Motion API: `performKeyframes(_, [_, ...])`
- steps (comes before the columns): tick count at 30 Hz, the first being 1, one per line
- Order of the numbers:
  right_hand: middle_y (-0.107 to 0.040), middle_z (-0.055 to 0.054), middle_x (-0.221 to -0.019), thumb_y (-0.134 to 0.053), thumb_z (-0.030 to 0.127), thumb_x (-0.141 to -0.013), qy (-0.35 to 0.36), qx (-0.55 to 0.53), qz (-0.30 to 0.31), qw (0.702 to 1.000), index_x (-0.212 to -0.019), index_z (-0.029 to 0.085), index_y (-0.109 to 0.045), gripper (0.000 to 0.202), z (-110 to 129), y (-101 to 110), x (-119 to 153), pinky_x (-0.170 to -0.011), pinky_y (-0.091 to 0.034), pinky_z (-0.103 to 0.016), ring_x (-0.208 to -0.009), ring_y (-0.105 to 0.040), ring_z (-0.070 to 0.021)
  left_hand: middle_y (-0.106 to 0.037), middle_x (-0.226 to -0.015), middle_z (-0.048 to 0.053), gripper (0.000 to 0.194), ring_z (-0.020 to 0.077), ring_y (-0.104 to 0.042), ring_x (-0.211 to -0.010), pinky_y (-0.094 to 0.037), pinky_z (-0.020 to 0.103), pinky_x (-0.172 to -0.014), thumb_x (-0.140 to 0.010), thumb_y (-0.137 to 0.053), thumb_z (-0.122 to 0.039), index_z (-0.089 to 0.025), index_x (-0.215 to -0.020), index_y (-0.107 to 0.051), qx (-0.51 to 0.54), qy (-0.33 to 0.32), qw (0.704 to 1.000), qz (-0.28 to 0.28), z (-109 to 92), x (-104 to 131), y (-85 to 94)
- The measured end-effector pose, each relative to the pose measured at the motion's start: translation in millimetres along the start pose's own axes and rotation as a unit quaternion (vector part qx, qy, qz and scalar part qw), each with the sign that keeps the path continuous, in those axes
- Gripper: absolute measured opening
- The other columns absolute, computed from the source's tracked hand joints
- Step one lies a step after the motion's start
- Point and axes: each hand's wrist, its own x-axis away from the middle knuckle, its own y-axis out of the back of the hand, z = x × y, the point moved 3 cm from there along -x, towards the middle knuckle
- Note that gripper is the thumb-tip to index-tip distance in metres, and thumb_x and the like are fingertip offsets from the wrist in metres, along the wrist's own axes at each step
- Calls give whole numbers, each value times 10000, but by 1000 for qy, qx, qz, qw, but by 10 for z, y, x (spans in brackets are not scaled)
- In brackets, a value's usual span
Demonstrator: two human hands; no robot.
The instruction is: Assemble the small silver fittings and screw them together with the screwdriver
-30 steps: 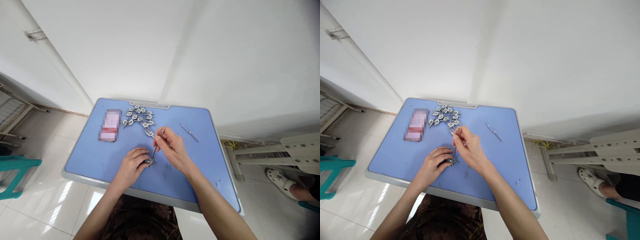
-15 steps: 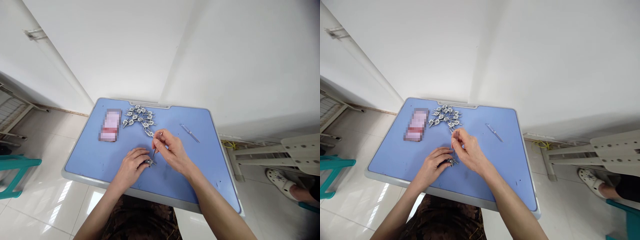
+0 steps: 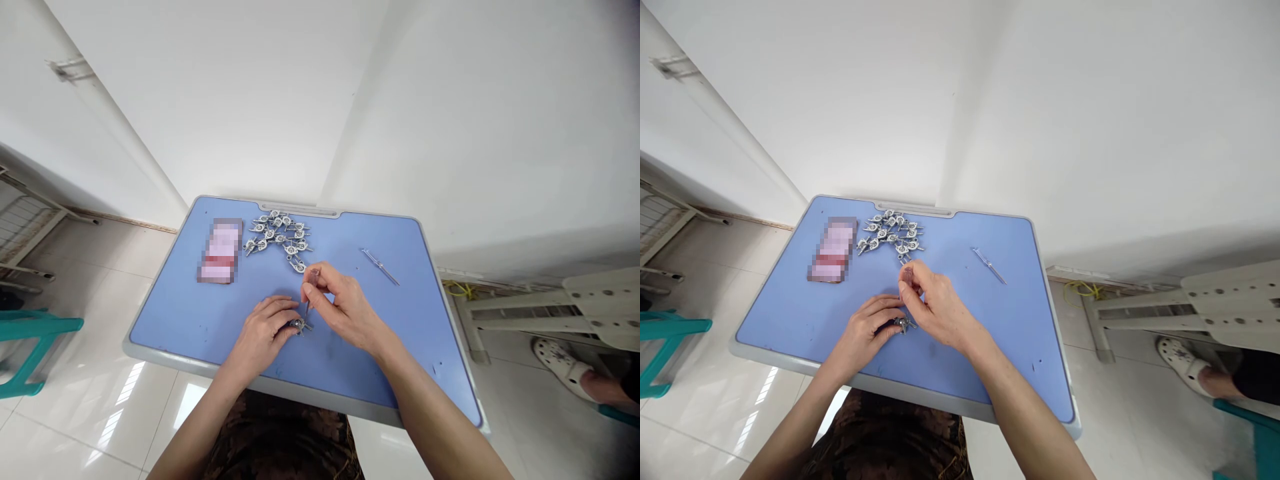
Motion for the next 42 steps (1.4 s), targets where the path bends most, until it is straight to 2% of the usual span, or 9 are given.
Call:
performKeyframes(6, [-586, 19, -715, -504, 240, -908, 27, 56, 6, 998, -872, 208, -485, 52, 3, 2, -2, -607, -445, -252, -608, -539, -111, -670, -1144, 60, 158, 241, -566, -1157, -492, 434, -980, -905, -591, -226, -219, -1039, -673, -1, 0, 1000, -7, -3, 2, 1])
performKeyframes(15, [-607, 12, -703, -534, 250, -904, 19, 13, -36, 999, -874, 207, -508, 59, 1, 207, 37, -592, -467, -246, -603, -570, -112, -668, -1149, 62, 147, 234, -568, -1155, -491, 426, -982, -910, -580, -219, -217, -1028, -668, -1, 2, 1000, -4, 9, 8, -4])
performKeyframes(25, [-591, 13, -731, -524, 228, -905, 20, 8, 48, 999, -870, 206, -518, 42, 32, 168, 61, -608, -465, -254, -642, -564, -115, -667, -1155, 64, 156, 237, -563, -1161, -495, 437, -972, -906, -591, -227, -215, -1046, -659, -7, -7, 1000, -6, 31, 19, -17])
performKeyframes(34, [-604, 16, -752, -509, 202, -914, 47, 30, 80, 995, -898, 205, -518, 19, 76, 186, 79, -632, -466, -254, -649, -563, -110, -668, -1145, 61, 163, 236, -562, -1160, -494, 433, -976, -906, -591, -225, -217, -1055, -659, -8, -7, 1000, -5, 24, 17, -17])
performKeyframes(39, [-649, -17, -857, -494, 180, -925, 71, 75, 122, 987, -929, 202, -575, 84, 126, 270, 148, -662, -470, -249, -712, -589, -116, -673, -1130, 60, 163, 238, -575, -1145, -503, 431, -959, -902, -597, -231, -224, -1051, -663, -10, -7, 1000, -8, 28, 17, -19])
performKeyframes(42, [-652, -23, -866, -497, 184, -927, 81, 116, 119, 983, -917, 203, -583, 89, 134, 301, 189, -629, -455, -238, -689, -592, -113, -677, -1124, 61, 155, 240, -580, -1138, -505, 435, -955, -901, -600, -239, -223, -1040, -667, -11, -5, 1000, -11, 27, 14, -16])
